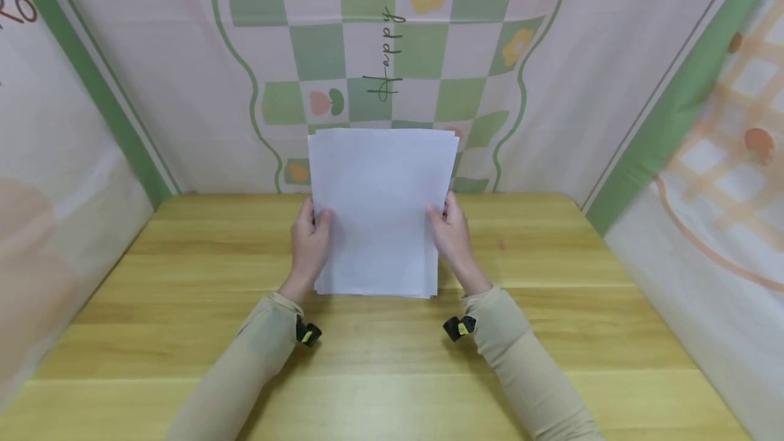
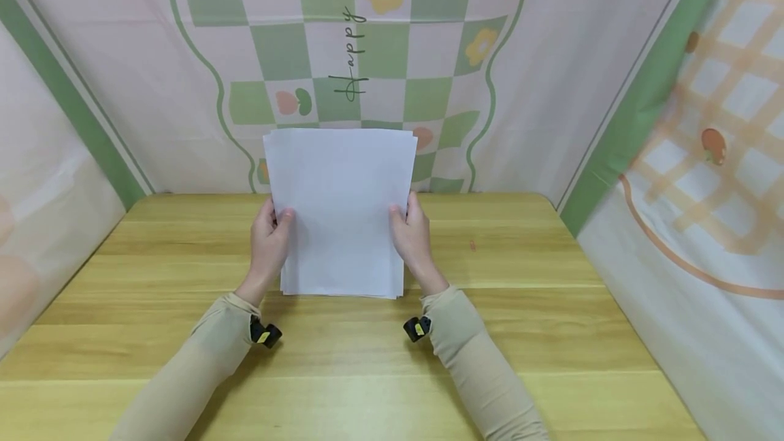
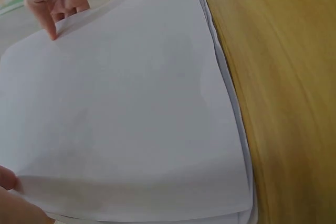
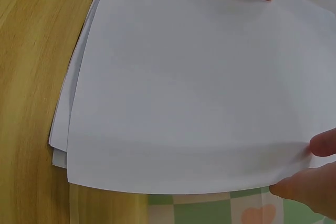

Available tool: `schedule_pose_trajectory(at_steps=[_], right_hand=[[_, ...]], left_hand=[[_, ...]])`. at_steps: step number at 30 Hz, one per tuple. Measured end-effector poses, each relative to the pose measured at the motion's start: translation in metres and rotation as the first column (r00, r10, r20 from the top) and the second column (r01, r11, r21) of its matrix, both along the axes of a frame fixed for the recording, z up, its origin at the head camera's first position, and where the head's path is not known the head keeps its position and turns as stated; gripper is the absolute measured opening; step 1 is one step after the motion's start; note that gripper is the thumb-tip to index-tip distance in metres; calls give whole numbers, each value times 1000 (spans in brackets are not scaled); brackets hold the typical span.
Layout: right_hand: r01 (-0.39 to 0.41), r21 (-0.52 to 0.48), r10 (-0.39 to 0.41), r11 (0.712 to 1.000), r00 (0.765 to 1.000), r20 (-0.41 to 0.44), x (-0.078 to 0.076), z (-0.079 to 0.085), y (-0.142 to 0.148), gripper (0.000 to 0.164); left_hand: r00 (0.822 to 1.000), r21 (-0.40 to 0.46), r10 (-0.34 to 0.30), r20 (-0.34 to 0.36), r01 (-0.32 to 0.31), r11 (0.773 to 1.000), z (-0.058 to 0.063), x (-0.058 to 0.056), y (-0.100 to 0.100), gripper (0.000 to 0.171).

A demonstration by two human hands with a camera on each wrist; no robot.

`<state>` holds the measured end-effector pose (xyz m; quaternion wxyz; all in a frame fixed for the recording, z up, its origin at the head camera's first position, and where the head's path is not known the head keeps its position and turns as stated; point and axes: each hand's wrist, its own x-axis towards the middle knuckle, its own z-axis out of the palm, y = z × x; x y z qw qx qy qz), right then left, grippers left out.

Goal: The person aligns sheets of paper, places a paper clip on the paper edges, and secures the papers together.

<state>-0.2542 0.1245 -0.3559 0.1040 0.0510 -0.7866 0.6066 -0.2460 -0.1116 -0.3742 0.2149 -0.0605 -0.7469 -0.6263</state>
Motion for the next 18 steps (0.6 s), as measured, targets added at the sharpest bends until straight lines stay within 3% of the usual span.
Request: schedule_pose_trajectory(at_steps=[18], right_hand=[[-65, -60, 56, 996, 989, -136, 2, 2, -2, 46]], left_hand=[[995, 71, 10, -98, -3, 997, 2, 6, -1, 33]])
